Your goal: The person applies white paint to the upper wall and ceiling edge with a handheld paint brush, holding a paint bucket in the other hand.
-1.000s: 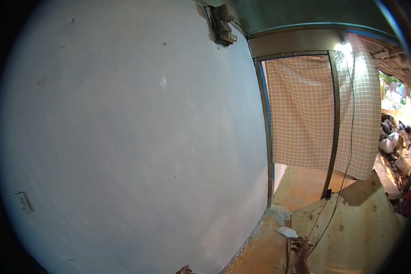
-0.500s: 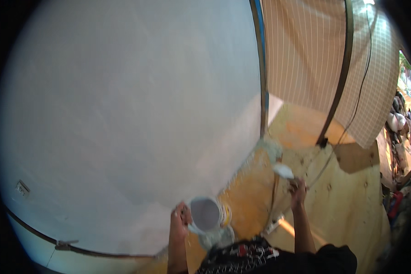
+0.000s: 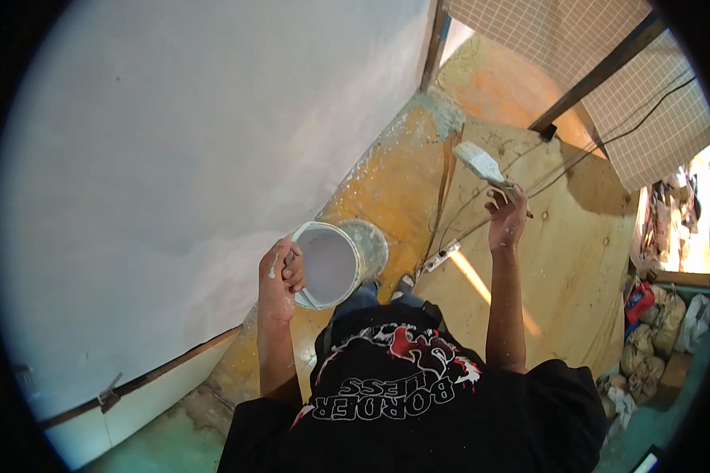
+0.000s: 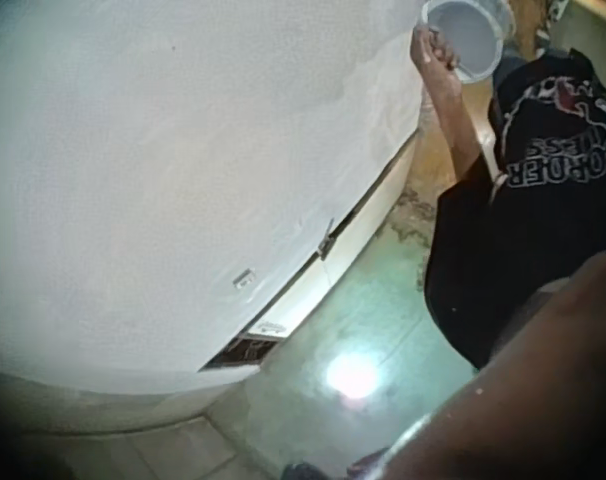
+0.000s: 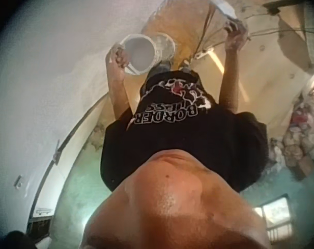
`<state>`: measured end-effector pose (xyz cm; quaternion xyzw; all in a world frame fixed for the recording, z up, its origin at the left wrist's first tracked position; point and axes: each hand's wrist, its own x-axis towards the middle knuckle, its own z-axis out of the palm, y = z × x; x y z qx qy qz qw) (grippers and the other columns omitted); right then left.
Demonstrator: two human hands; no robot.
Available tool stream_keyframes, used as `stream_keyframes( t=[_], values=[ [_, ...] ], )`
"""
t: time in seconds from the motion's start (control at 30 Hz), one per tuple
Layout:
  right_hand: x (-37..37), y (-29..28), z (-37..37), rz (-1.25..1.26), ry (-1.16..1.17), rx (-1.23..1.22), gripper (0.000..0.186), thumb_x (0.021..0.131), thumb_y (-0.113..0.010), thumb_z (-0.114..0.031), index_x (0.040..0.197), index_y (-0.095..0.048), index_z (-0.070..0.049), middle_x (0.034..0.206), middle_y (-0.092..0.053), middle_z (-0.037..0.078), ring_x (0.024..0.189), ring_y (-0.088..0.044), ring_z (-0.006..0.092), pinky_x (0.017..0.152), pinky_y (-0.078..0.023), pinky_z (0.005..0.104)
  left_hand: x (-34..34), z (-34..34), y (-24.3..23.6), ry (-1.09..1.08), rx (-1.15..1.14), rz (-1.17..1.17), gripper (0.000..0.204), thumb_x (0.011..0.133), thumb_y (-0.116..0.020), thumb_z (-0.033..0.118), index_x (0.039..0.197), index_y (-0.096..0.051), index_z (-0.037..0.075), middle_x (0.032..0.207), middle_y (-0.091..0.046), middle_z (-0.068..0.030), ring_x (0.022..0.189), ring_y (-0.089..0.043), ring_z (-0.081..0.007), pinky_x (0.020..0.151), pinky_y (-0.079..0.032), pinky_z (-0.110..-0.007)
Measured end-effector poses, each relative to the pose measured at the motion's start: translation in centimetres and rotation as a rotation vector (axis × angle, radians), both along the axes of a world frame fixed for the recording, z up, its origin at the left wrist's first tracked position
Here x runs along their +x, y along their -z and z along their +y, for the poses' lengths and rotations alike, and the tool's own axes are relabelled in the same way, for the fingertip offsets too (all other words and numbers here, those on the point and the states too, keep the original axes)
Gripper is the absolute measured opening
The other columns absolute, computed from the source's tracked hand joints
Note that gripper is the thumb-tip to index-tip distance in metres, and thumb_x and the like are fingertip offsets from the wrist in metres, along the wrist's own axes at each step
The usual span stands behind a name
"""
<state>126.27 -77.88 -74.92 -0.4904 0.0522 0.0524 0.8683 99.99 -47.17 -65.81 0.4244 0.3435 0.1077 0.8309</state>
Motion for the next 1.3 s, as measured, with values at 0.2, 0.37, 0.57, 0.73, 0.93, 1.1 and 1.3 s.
stream_keyframes(
  t=[0.2, 0.37, 0.57, 0.73, 0.93, 1.1, 1.3],
  values=[
    [-0.8, -1.6, 3.3, -0.018, 0.052, -0.067, 0.026, 0.094, -0.051, -0.030, 0.109, -0.060, -0.010, 0.105, -0.068, 0.011, 0.085, -0.064, 0.0202, 0.067, -0.050, 0.0310, 0.9, 5.3, 3.8, -0.039, -0.030, 0.112, 0.027, 0.099, -0.052, 0.032, 0.082, -0.050, 0.011, 0.055, -0.028, 0.0077, 0.041, -0.023, -0.0032, 0.041, -0.021, -0.021],
    [-1.3, -2.5, 3.6, -0.051, 0.092, -0.138, 0.031, 0.094, -0.051, -0.033, 0.112, -0.058, -0.009, 0.106, -0.068, 0.013, 0.087, -0.064, 0.0206, 0.068, -0.050, 0.0316, 2.9, 7.6, 5.5, -0.025, -0.032, 0.155, 0.027, 0.096, -0.057, 0.031, 0.079, -0.054, 0.010, 0.055, -0.029, 0.0075, 0.043, -0.025, -0.0039, 0.044, -0.024, -0.022],
    [0.2, -1.1, 2.8, -0.008, 0.092, -0.103, 0.032, 0.095, -0.051, -0.033, 0.112, -0.057, -0.007, 0.106, -0.067, 0.014, 0.086, -0.064, 0.0213, 0.069, -0.050, 0.0324, 5.1, 7.8, 3.4, -0.094, 0.038, 0.108, 0.027, 0.096, -0.056, 0.030, 0.078, -0.053, 0.010, 0.055, -0.027, 0.0073, 0.046, -0.023, -0.0043, 0.046, -0.023, -0.023],
    [2.3, 0.0, 1.7, 0.042, -0.018, -0.043, 0.027, 0.094, -0.052, -0.031, 0.109, -0.059, -0.009, 0.102, -0.069, 0.013, 0.084, -0.064, 0.0197, 0.068, -0.050, 0.0319, 4.5, 6.7, 1.3, -0.239, 0.069, 0.051, 0.027, 0.099, -0.052, 0.032, 0.083, -0.052, 0.010, 0.059, -0.027, 0.0057, 0.046, -0.023, -0.0043, 0.046, -0.024, -0.022],
    [5.4, 1.9, -0.9, 0.099, -0.158, 0.015, 0.026, 0.094, -0.052, -0.029, 0.109, -0.060, -0.009, 0.102, -0.069, 0.011, 0.084, -0.064, 0.0198, 0.067, -0.050, 0.0326, 4.2, 2.2, -1.6, -0.339, 0.089, -0.006, 0.028, 0.099, -0.052, 0.033, 0.081, -0.051, 0.011, 0.057, -0.027, 0.0052, 0.046, -0.022, -0.0048, 0.044, -0.022, -0.021],
    [7.1, 2.1, -3.0, 0.061, -0.230, -0.010, 0.026, 0.094, -0.052, -0.027, 0.110, -0.060, -0.008, 0.101, -0.068, 0.011, 0.082, -0.064, 0.0203, 0.066, -0.050, 0.0327, 4.6, -0.4, -2.8, -0.362, 0.102, -0.011, 0.031, 0.099, -0.051, 0.035, 0.081, -0.052, 0.011, 0.058, -0.027, 0.0047, 0.044, -0.022, -0.0052, 0.043, -0.024, -0.020],
    [7.9, 2.7, -4.4, 0.100, -0.253, -0.028, 0.025, 0.096, -0.050, -0.029, 0.109, -0.059, -0.010, 0.101, -0.067, 0.009, 0.084, -0.063, 0.0177, 0.067, -0.049, 0.0302, 5.7, -1.7, -2.9, -0.413, 0.071, 0.060, 0.030, 0.099, -0.051, 0.036, 0.081, -0.051, 0.012, 0.058, -0.027, 0.0048, 0.044, -0.021, -0.0049, 0.043, -0.023, -0.020]
  ],
)
